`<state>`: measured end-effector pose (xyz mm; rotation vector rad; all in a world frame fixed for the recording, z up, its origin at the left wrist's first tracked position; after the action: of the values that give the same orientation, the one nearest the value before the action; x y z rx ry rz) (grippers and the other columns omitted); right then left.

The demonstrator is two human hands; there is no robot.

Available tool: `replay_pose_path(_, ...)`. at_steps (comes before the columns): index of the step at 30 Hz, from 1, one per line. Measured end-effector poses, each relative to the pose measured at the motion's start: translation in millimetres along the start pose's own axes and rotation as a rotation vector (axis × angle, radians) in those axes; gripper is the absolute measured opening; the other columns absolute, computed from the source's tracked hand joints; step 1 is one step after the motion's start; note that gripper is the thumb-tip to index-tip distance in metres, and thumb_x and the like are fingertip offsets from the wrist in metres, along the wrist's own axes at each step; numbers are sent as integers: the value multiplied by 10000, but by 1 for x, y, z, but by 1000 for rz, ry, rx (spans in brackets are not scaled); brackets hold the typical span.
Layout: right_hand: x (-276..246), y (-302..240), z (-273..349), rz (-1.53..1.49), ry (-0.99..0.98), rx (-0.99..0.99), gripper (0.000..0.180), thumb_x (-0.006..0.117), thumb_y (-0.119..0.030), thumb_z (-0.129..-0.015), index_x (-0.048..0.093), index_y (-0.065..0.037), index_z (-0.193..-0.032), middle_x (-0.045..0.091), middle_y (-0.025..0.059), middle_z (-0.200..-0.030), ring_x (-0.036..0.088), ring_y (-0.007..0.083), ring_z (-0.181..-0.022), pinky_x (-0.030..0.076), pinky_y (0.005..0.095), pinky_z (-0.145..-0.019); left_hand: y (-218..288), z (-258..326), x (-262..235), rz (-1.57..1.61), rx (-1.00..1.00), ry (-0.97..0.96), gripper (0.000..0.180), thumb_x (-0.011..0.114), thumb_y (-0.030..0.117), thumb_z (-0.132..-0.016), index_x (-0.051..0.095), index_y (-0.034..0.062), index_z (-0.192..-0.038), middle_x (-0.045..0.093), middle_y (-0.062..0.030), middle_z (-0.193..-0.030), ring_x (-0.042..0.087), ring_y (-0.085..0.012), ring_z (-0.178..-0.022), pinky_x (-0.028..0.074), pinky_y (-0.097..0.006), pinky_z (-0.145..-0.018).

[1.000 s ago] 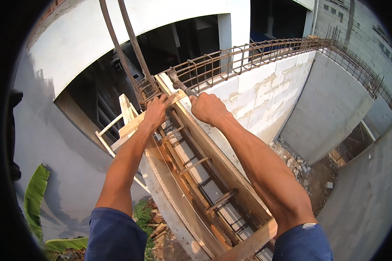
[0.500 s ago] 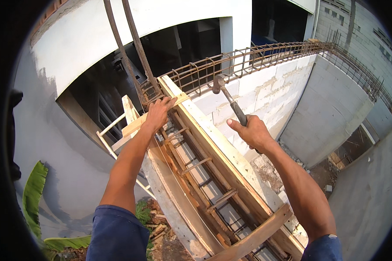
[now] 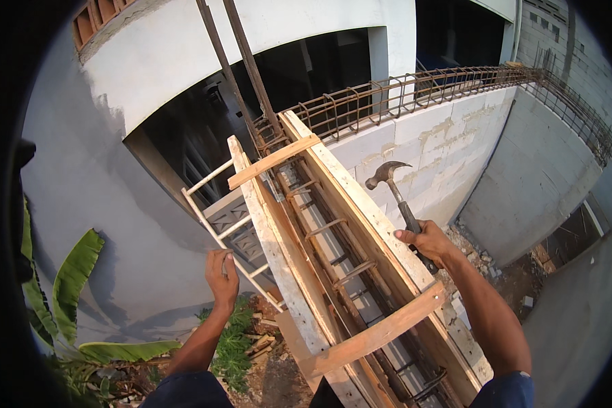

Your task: The person assembles a wooden formwork structure on a construction site. They measure and mark wooden planks, then use a hammer to drive nails into the wood to secure the frame. The person repeatedly measures, adjusts, and hammers nails to build the structure.

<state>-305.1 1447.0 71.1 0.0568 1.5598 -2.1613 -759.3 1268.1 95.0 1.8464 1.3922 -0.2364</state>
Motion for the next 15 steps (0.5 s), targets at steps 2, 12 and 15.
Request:
replay_pose_path(2, 1, -2, 2, -11, -5, 16, 416, 823, -416, -795, 654, -37, -826, 587, 48, -707, 533, 176, -660, 421, 336, -609, -4, 144, -13, -114, -141, -619, 100, 622, 91, -872, 687, 60, -941, 631, -162, -873, 642, -353, -866, 516, -438, -729)
replay_pose_path(12, -1, -5, 4, 139, 41, 16, 511, 814, -471, -783, 688, 3, -928, 642, 156, -814, 615, 288, -825, 479, 433, -757, 40, 539, 33, 576, -1208, -1428, 207, 600, 139, -938, 723, 82, -1095, 719, -157, -947, 698, -246, -884, 548, -385, -798)
replay_pose_path(15, 2, -6, 2, 73, 39, -48, 578, 825, -466, -769, 694, 43, -1008, 670, 218, -919, 630, 349, -937, 472, 476, -856, 56, 534, 53, 609, -1245, -1458, 207, 599, 134, -936, 721, 78, -1093, 718, -158, -944, 698, -248, -880, 547, -386, -796)
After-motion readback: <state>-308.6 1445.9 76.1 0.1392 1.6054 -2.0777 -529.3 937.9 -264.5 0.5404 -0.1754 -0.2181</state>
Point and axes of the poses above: each hand's wrist, its own z-axis away from the middle knuckle, its own x-axis out of the palm, y = z × x, the point moved 6 cm from there along -z, towards the middle knuckle
